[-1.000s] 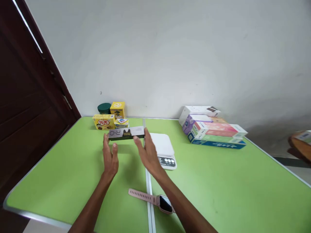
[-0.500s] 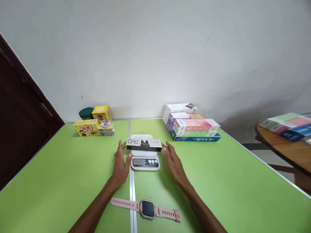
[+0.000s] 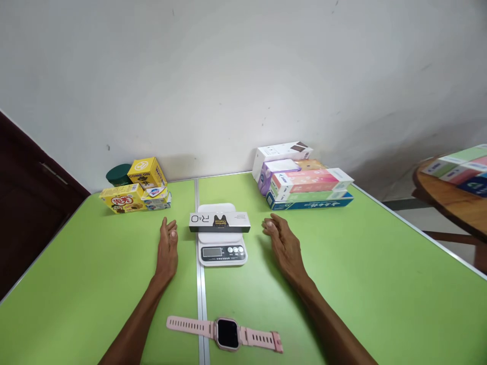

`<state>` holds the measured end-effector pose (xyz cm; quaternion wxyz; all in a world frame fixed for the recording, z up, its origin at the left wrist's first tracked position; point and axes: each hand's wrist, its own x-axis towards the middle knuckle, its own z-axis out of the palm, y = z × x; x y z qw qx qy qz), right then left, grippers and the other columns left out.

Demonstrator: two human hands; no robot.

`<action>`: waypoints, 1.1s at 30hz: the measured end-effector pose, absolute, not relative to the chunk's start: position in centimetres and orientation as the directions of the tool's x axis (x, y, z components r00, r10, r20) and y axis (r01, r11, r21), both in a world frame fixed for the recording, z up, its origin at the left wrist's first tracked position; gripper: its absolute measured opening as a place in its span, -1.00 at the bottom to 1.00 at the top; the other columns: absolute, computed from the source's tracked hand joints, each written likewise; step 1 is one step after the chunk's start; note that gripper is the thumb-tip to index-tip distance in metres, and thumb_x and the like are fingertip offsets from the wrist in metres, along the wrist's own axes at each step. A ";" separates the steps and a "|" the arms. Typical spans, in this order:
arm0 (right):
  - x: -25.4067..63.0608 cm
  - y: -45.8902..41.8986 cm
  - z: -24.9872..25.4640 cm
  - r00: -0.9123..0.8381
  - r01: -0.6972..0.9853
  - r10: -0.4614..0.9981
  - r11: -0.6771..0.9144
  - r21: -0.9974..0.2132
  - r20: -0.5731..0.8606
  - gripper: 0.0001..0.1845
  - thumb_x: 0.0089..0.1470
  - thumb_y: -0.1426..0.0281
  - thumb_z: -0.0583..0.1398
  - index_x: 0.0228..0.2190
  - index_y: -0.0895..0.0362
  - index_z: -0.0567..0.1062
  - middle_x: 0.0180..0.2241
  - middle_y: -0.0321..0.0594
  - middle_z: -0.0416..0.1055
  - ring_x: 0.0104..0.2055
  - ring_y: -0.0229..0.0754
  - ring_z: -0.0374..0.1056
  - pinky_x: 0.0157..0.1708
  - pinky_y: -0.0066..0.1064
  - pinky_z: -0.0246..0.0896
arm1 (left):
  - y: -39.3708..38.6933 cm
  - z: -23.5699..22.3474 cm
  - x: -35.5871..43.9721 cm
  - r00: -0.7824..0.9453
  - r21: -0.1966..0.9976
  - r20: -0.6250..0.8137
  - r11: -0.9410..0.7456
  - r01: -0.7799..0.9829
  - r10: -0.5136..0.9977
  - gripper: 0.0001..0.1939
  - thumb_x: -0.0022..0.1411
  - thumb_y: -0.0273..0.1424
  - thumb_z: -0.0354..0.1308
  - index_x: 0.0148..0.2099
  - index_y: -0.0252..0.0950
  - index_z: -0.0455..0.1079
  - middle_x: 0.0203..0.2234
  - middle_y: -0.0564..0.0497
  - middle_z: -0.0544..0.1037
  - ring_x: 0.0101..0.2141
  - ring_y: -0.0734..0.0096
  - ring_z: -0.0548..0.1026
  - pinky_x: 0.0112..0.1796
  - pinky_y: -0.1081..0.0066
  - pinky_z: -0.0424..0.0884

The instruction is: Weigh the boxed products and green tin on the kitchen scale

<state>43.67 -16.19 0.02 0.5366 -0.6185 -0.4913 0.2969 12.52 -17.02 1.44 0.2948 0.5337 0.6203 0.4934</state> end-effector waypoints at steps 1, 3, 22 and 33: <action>43.7 -16.3 0.1 0.340 0.287 0.928 0.053 -0.956 0.154 -0.27 0.25 -0.17 0.05 0.14 0.13 0.39 0.03 0.05 0.53 -0.06 0.08 0.54 0.08 0.06 0.38 | -17.0 1.5 12.5 -0.251 0.925 0.160 -0.056 0.377 0.955 -0.18 0.42 0.13 -0.17 0.51 -0.23 -0.10 0.32 -0.28 0.32 0.29 0.10 0.35 0.33 0.01 0.16; 43.6 -16.5 0.5 0.331 0.273 0.933 0.051 -0.961 0.144 -0.28 0.25 -0.16 0.06 0.16 0.12 0.39 0.06 0.05 0.52 -0.02 0.10 0.53 0.10 0.06 0.37 | -17.1 1.5 12.4 -0.240 0.920 0.160 -0.057 0.387 0.958 -0.18 0.42 0.14 -0.17 0.51 -0.23 -0.10 0.33 -0.28 0.31 0.30 0.10 0.34 0.33 0.01 0.16; 41.9 -18.2 4.3 0.274 0.285 0.862 0.351 -0.892 0.427 -0.30 0.35 -0.02 0.04 0.37 0.02 0.23 0.38 -0.06 0.22 0.45 0.07 0.08 0.42 0.10 -0.06 | -18.8 5.4 20.9 0.052 0.832 0.282 -0.271 0.484 0.958 -0.19 0.43 0.07 -0.09 0.54 -0.16 -0.17 0.50 -0.10 -0.02 0.48 0.13 -0.11 0.43 0.03 -0.21; 57.1 -10.1 9.3 0.579 0.431 0.652 0.265 -0.862 0.490 -0.18 0.28 -0.17 -0.02 0.28 0.13 0.34 0.30 0.07 0.33 0.35 0.15 0.21 0.34 0.10 0.05 | -8.9 11.0 38.0 0.313 0.758 0.371 -0.480 0.441 0.874 -0.08 0.40 0.11 -0.08 0.54 -0.31 -0.26 0.51 -0.27 -0.13 0.49 0.00 -0.22 0.41 -0.10 -0.23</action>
